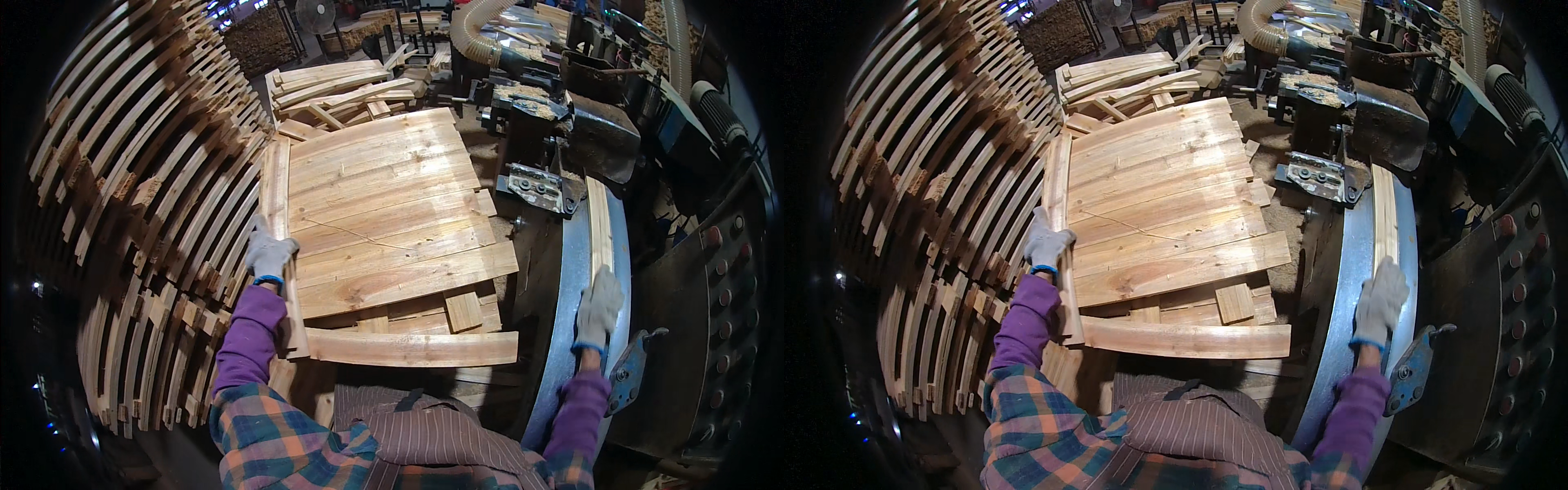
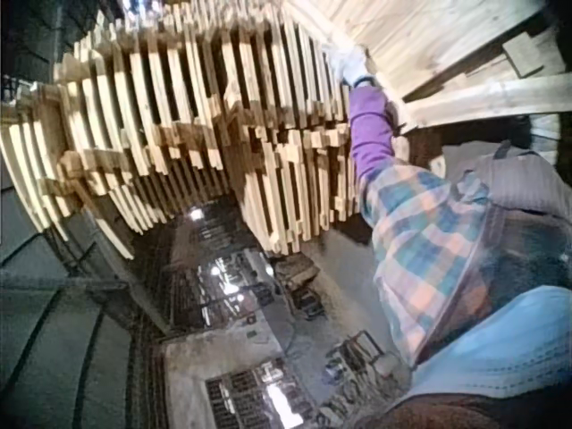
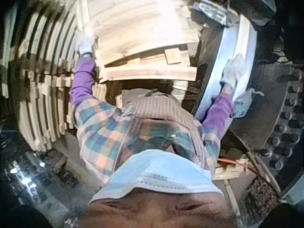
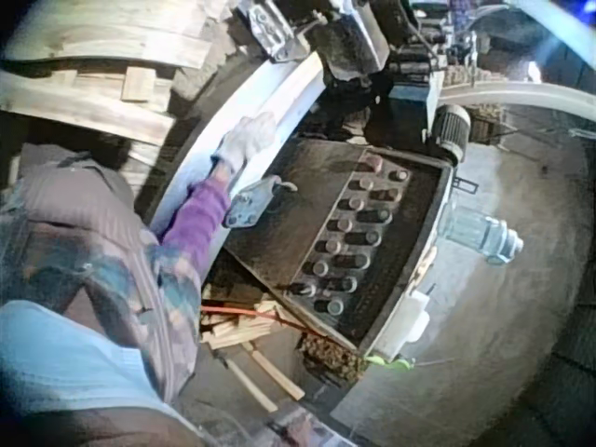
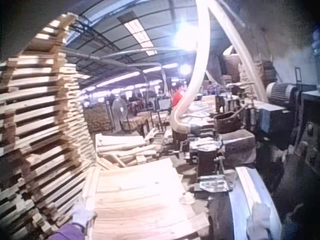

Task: The person repeatedly picks up wooden planks from a stack and feeds them into a large industrial woodworking machine. They wear gloves and a plaid shirt while handling the wood pieces one by one, moving them from a pile on the left to the machine's conveyor on the right.

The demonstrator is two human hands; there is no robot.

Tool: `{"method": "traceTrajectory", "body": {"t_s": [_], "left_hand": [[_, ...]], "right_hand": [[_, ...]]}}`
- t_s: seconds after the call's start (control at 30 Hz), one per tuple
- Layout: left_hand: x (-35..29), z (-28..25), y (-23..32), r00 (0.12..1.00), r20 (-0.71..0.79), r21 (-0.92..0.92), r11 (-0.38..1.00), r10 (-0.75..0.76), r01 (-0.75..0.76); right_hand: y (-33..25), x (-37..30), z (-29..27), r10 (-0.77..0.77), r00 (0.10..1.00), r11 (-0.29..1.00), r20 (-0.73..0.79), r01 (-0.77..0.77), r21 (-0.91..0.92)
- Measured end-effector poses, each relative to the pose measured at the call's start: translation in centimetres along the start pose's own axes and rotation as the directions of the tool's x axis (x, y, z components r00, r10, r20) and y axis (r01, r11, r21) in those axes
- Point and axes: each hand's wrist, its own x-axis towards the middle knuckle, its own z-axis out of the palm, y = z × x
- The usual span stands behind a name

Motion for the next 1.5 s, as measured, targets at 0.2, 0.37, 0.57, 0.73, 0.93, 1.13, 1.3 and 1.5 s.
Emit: {"method": "traceTrajectory", "body": {"t_s": [0.2,0.37,0.57,0.73,0.93,1.13,1.3,1.5], "left_hand": [[-1.8,-7.5,3.0,0.878,0.441,-0.896,0.044,0.186,0.441],[-13.0,-5.0,13.4,0.877,-0.175,-0.928,-0.373,0.447,0.005],[-30.3,1.2,23.1,0.595,-0.098,-0.719,-0.470,0.798,0.512],[-35.5,3.0,24.4,0.254,0.344,-0.281,-0.159,0.904,0.947],[-33.9,0.3,22.5,0.037,0.437,-0.117,0.016,0.899,0.993],[-31.9,0.7,22.7,-0.013,0.459,-0.075,0.053,0.888,0.996],[-30.9,1.4,24.7,0.374,0.368,-0.519,-0.145,0.852,0.842],[-37.9,2.3,26.1,0.291,0.231,-0.196,-0.248,0.929,0.949]], "right_hand": [[-0.5,8.1,-1.1,0.237,0.856,0.842,0.460,-0.416,0.342],[-12.4,1.0,-15.8,-0.437,0.880,0.057,0.185,-0.179,0.982],[-7.7,-12.5,-23.4,-0.006,0.847,0.193,0.531,-0.520,0.832],[-3.4,-24.1,-24.8,0.343,0.825,0.673,0.448,-0.549,0.496],[-3.3,-16.9,-14.7,0.193,0.980,0.977,0.057,-0.197,0.078],[1.6,2.6,-0.1,0.061,0.998,0.998,-0.003,-0.061,-0.023],[0.8,6.5,-1.2,0.181,0.959,0.826,0.219,-0.269,0.495],[-4.0,-11.3,-22.4,-0.169,0.844,0.536,0.508,-0.354,0.767]]}}
